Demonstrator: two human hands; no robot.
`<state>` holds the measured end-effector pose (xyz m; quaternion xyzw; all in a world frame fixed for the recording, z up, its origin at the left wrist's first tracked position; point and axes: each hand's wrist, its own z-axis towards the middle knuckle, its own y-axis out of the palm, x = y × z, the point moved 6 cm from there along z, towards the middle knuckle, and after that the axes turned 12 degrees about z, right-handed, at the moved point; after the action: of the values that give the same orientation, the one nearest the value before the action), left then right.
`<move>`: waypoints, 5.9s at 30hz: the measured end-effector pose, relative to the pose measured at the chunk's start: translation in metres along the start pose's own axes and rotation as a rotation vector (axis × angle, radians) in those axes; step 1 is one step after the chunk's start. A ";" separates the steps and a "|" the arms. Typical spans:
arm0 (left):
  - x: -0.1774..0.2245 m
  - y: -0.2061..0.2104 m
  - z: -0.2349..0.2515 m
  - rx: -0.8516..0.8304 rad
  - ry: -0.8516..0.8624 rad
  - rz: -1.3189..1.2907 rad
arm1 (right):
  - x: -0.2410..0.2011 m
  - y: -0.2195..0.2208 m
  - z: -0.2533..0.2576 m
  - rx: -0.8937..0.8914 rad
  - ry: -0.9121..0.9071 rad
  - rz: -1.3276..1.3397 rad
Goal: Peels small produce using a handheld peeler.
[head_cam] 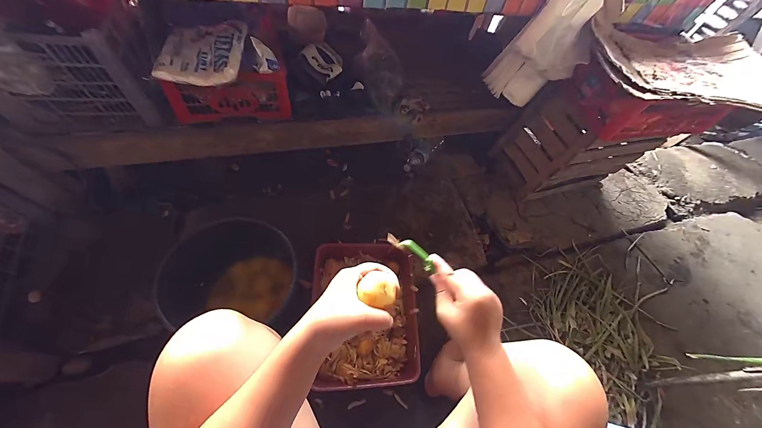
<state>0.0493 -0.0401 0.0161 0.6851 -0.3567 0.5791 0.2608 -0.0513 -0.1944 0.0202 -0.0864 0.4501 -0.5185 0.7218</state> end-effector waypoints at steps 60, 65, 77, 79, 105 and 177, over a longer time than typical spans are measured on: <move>0.003 -0.005 0.000 0.023 0.031 0.087 | -0.009 0.008 0.003 -0.044 -0.055 0.150; 0.001 -0.011 0.006 0.155 -0.042 0.271 | -0.030 0.004 -0.003 -0.012 -0.131 0.351; 0.005 -0.011 0.005 0.170 -0.031 0.485 | -0.028 0.009 -0.003 -0.059 -0.070 0.378; 0.008 -0.010 0.004 0.154 -0.064 0.547 | -0.030 0.012 -0.004 -0.099 -0.070 0.383; 0.008 -0.011 -0.001 0.150 0.017 0.201 | -0.034 0.001 -0.009 0.031 -0.117 0.494; 0.007 -0.002 0.005 0.192 -0.173 1.101 | -0.008 0.049 -0.004 -0.110 0.654 0.839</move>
<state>0.0545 -0.0438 0.0218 0.4635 -0.6275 0.6012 -0.1734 -0.0224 -0.1645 -0.0066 0.2294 0.6741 -0.1608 0.6834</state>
